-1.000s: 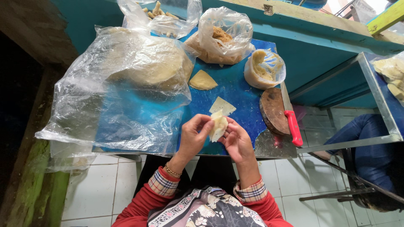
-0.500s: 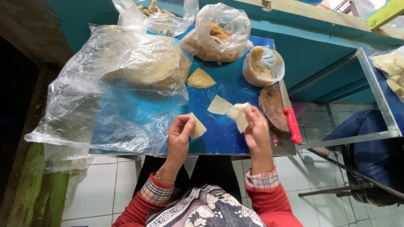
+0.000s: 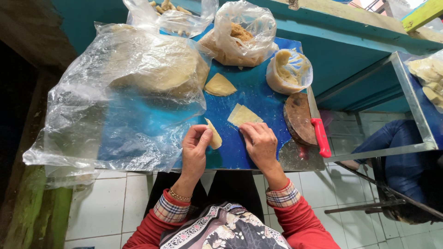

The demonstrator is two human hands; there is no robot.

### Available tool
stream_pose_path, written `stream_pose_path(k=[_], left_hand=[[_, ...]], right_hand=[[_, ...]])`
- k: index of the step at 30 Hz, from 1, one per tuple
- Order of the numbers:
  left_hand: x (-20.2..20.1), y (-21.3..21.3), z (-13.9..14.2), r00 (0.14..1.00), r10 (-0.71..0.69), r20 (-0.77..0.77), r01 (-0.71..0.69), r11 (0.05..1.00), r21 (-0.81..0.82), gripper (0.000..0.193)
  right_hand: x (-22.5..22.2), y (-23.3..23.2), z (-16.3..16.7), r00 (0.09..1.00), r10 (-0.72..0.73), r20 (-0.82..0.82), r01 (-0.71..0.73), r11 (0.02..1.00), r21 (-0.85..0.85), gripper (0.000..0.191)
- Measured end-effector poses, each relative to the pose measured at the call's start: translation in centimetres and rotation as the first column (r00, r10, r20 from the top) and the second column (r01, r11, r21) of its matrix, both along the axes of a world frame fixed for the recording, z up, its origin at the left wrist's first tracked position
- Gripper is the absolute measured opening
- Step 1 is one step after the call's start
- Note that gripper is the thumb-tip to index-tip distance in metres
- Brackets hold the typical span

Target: The person folds triangular dough wrappers into filled pastries at a small table. They place filling from a plastic bag onto a wrapper, fold the dough over by hand, press the edges to seal, and set the finished pastry aside, repeating the process for successive wrappers.

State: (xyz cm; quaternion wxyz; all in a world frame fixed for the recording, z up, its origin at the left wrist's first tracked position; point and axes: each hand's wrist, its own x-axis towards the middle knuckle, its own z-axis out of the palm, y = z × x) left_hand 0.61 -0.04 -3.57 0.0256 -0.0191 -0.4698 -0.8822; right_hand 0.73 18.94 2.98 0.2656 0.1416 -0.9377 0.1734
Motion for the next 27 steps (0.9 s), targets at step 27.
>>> stream_pose_path(k=[27], left_hand=[[-0.1,-0.2,0.1,0.999,-0.037,-0.019,0.036,0.999,-0.012,0.011]], right_hand=[[0.3,0.0,0.3,1.000,0.011,0.006,-0.011,0.987,0.163,0.011]])
